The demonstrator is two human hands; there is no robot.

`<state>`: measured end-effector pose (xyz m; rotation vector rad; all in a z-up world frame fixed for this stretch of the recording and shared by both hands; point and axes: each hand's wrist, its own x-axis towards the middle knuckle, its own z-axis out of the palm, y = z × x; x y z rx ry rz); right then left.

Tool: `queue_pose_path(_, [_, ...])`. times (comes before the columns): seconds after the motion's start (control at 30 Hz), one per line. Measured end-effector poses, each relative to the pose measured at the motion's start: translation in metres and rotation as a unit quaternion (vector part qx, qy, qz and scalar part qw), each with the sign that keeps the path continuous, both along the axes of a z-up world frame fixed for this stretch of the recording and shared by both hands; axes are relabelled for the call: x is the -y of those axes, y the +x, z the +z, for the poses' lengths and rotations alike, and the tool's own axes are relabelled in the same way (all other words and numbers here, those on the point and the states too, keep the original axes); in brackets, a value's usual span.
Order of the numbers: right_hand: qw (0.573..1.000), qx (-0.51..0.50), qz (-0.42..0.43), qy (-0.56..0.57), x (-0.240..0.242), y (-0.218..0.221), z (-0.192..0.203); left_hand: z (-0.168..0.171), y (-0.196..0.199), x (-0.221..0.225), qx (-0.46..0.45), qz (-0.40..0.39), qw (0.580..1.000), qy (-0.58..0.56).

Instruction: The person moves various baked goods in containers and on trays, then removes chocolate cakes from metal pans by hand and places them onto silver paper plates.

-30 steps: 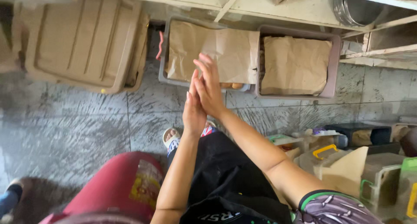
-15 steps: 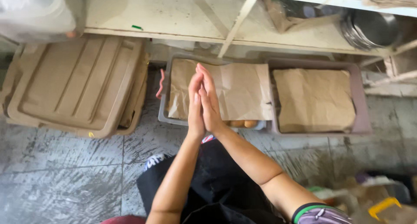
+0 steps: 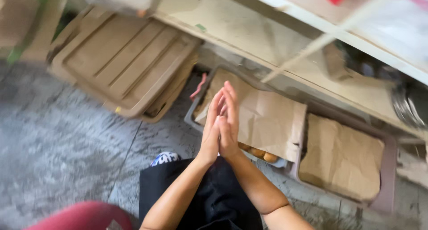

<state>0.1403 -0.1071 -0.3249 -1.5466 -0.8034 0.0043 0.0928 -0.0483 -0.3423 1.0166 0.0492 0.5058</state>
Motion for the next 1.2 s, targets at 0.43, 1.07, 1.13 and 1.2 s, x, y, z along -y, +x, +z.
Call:
queue_pose_path(0.43, [0.979,0.019,0.173,-0.108,-0.149,-0.067,0.014,0.019,-0.078,-0.121,0.006,0.245,0.963,-0.109])
queue_pose_path(1.07, [0.991,0.023,0.099,-0.087,-0.132,-0.064,-0.057,-0.068,-0.077,-0.118,-0.079,0.239,0.967,-0.028])
queue_pose_path(1.13, [0.994,0.029,0.059,-0.086,-0.116,-0.046,-0.061,-0.083,-0.058,-0.111,-0.104,0.246,0.964,0.018])
queue_pose_path(1.2, [0.997,0.016,0.034,-0.072,-0.095,-0.033,-0.066,-0.100,-0.036,-0.097,-0.098,0.194,0.971,-0.100])
